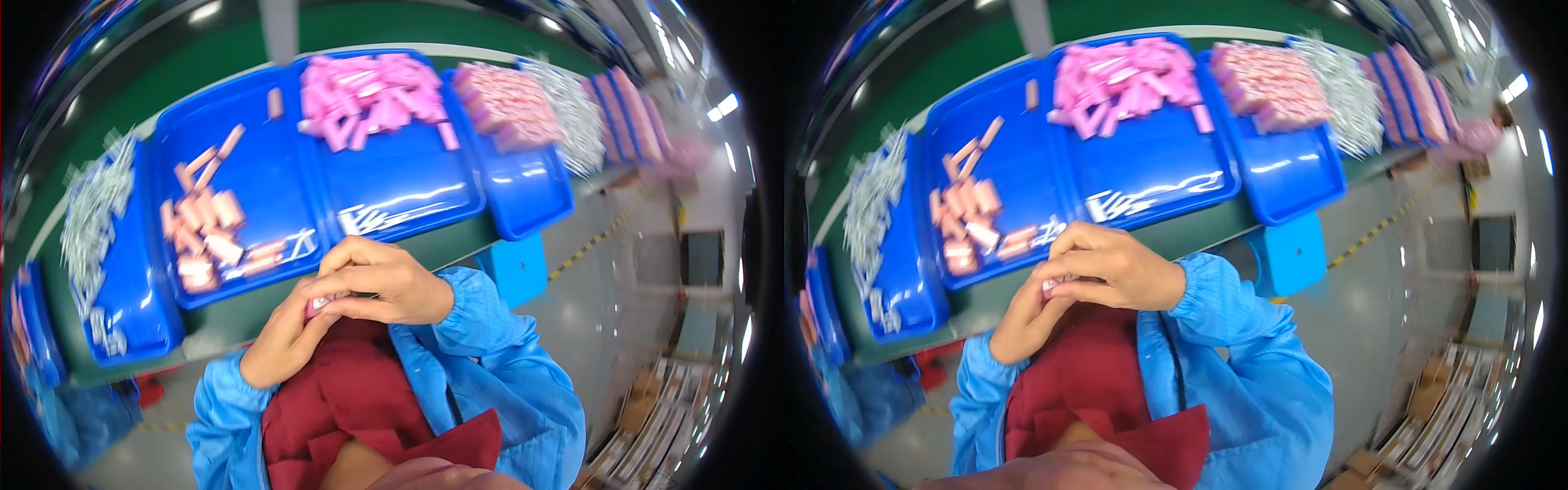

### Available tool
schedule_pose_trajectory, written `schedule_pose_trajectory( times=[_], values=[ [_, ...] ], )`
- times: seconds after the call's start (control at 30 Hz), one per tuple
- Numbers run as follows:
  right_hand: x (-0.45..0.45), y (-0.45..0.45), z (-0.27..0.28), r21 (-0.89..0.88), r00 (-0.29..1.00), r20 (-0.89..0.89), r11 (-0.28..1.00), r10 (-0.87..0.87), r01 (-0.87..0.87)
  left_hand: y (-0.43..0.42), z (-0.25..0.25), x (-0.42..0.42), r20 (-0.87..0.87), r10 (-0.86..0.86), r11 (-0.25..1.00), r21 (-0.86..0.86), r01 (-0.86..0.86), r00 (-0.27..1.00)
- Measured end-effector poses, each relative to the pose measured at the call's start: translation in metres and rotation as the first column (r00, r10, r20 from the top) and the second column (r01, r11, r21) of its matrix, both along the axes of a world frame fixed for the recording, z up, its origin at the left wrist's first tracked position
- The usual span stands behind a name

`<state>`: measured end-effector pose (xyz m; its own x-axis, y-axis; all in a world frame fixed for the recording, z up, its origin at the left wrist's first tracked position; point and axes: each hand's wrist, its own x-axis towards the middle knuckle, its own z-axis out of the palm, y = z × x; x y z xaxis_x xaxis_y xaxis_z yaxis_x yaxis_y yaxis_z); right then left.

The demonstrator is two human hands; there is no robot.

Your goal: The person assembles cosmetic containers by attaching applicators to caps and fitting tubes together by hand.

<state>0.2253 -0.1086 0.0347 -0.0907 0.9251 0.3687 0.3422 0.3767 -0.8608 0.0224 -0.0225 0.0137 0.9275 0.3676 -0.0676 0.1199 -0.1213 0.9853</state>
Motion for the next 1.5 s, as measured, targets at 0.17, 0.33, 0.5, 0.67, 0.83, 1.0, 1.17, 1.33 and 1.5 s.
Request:
schedule_pose_trajectory(
  times=[0.17,0.33,0.5,0.67,0.83,1.0,1.17,1.33,1.5],
  values=[
    [0.086,-0.034,0.021,0.235,0.746,0.22,0.776,-0.629,0.585,0.005,0.008,0.007,0.156,0.271,0.962,-0.006,-0.273,0.95],
    [0.184,-0.052,-0.002,0.415,0.163,0.399,0.336,-0.902,0.846,0.012,0.011,0.007,0.07,0.365,0.926,-0.129,-0.354,0.929],
    [0.211,-0.033,-0.026,0.474,-0.022,0.482,0.239,-0.876,0.847,0.008,0.009,0.008,0.065,0.368,0.927,-0.108,-0.36,0.928],
    [0.227,-0.029,-0.045,0.573,-0.103,0.518,0.255,-0.849,0.779,0.012,0.009,0.0,0.06,0.391,0.919,-0.08,-0.386,0.919],
    [0.216,-0.032,-0.029,0.596,-0.089,0.492,0.261,-0.866,0.759,0.014,0.003,-0.006,0.05,0.402,0.91,-0.13,-0.393,0.914],
    [0.173,-0.013,-0.01,0.578,0.046,0.4,0.291,-0.915,0.763,0.013,0.0,-0.01,0.041,0.424,0.898,-0.147,-0.414,0.905],
    [0.16,0.027,-0.049,0.476,-0.013,0.729,0.493,-0.684,0.729,0.014,0.01,-0.012,0.102,0.378,0.923,0.039,-0.384,0.92],
    [0.154,0.025,-0.071,0.277,0.098,0.857,0.614,-0.506,0.739,0.034,0.028,-0.056,0.212,0.496,0.803,0.257,-0.538,0.842],
    [0.126,0.012,-0.048,0.081,0.292,0.872,0.705,-0.392,0.704,0.076,0.024,-0.121,0.305,0.704,0.209,0.775,-0.597,0.641]
  ],
)
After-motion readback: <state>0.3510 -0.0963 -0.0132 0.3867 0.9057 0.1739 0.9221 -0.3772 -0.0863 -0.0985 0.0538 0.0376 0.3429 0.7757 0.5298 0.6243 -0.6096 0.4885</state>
